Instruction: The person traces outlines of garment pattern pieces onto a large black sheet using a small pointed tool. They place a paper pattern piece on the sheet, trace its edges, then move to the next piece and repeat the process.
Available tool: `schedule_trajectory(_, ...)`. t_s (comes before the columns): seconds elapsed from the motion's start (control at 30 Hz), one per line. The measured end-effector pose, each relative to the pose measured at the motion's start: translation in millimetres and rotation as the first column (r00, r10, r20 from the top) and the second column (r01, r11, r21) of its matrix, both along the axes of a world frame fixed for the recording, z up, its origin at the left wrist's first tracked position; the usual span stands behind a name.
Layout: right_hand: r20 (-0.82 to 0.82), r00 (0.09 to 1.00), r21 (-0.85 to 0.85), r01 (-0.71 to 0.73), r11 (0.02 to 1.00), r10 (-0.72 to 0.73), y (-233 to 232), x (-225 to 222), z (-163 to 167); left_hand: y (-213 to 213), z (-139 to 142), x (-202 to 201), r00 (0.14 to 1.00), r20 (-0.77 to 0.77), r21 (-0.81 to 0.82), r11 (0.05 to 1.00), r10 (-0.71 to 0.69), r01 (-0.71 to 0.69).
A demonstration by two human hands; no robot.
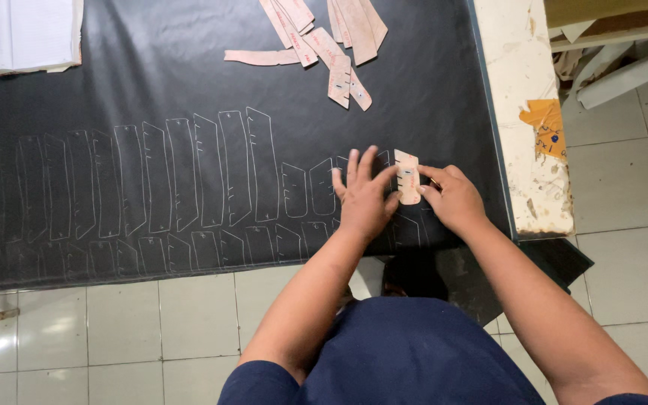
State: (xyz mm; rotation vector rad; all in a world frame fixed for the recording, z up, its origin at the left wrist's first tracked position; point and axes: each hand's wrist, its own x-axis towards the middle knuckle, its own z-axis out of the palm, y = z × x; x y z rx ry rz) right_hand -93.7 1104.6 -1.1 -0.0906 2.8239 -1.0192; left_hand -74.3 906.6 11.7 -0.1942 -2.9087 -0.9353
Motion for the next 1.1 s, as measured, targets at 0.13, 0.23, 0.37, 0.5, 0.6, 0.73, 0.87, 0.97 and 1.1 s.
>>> schedule_trajectory(0.13, -0.092, 0.992, 0.006, -0.088, 0.996, 0.088, 0.5, -10.1, 6.4, 7.0, -5.0, 4.2, 0.961, 0.050, -0.189, 0.942, -0.273, 0.277)
schedule_trajectory(0.23, -0.338, 0.938, -0.101, -0.115, 0.988, 0.075, -2.2, -14.7, 24.4, 22.9, -10.8, 12.9, 0.941, 0.106, -0.307, 0.889, -0.321, 0.338)
schedule_trajectory(0.37, -0.389, 0.905, 0.014, -0.181, 0.983, 0.172, -11.3, -16.7, 54.9, 34.7, -18.4, 30.7, 0.941, -0.032, -0.365, 0.880, -0.337, 0.303)
schedule_trajectory(0.5, -0.149, 0.934, -0.026, -0.333, 0.943, 0.326, -24.2, -19.4, 67.4, 43.7, -30.9, 33.4, 0.956, 0.261, -0.055, 0.986, -0.135, 0.155)
schedule_trajectory(0.6, -0.064, 0.916, 0.044, -0.394, 0.918, 0.396, -31.9, -21.5, 62.5, 46.0, -45.1, 35.2, 0.963, 0.212, -0.085, 0.978, -0.167, 0.188)
schedule_trajectory(0.73, -0.159, 0.889, 0.108, -0.416, 0.903, 0.429, -33.8, -19.5, 53.3, 45.9, -59.4, 35.6, 0.969, 0.155, -0.062, 0.977, -0.195, 0.206)
schedule_trajectory(0.87, -0.207, 0.870, 0.161, -0.420, 0.893, 0.447, -32.6, -23.9, 53.1, 44.8, -55.7, 35.7, 0.973, 0.104, -0.114, 0.970, -0.205, 0.216)
schedule_trajectory(0.97, -0.300, 0.859, 0.138, -0.391, 0.910, 0.415, -31.8, -23.6, 55.9, 44.1, -46.4, 35.5, 0.977, 0.092, -0.139, 0.969, -0.195, 0.206)
schedule_trajectory(1.1, -0.237, 0.881, 0.086, -0.400, 0.912, 0.409, -32.6, -26.5, 59.1, 42.3, -38.1, 33.2, 0.975, 0.119, -0.111, 0.973, -0.188, 0.201)
